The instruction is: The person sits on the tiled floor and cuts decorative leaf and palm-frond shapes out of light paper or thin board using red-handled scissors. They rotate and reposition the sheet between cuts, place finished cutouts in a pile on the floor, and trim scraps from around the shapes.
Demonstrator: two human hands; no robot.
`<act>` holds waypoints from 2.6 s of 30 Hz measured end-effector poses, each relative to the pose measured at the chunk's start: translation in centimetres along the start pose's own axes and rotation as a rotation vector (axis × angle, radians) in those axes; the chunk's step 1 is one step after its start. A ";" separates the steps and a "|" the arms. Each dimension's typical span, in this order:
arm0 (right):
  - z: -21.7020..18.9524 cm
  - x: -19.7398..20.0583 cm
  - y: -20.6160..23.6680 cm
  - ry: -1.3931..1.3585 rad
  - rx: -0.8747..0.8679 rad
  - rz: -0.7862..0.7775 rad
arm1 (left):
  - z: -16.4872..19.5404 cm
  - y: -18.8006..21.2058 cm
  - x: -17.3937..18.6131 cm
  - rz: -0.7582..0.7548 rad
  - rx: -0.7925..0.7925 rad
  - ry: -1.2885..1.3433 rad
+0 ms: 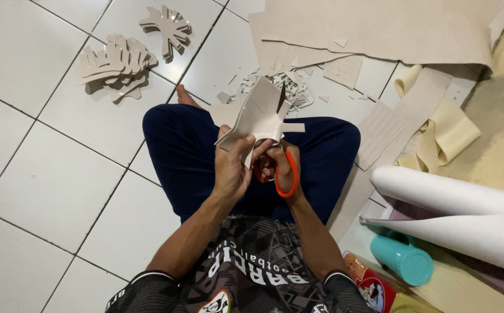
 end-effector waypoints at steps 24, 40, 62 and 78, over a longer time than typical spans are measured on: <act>-2.4 2.0 1.1 0.507 0.049 0.031 | 9.1 -5.1 -2.1 -0.542 -0.192 -0.980; -0.1 4.6 -0.2 0.160 0.047 0.107 | 6.7 -4.8 -4.0 -0.751 -0.120 -1.377; 5.1 9.4 -0.7 -0.208 0.026 0.609 | -7.1 -4.8 2.2 -0.683 0.257 -0.750; -0.1 6.7 -4.5 -0.200 -0.203 0.573 | -12.4 -12.0 6.3 -0.662 0.320 -0.920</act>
Point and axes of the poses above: each hand's wrist, its own y-axis away from the middle knuckle, its own x-axis out of the back of the hand, z = x × y, the point moved 8 cm from there along -y, towards the middle knuckle, and after that the axes turned 15 degrees about -x, right-handed, at the moved point
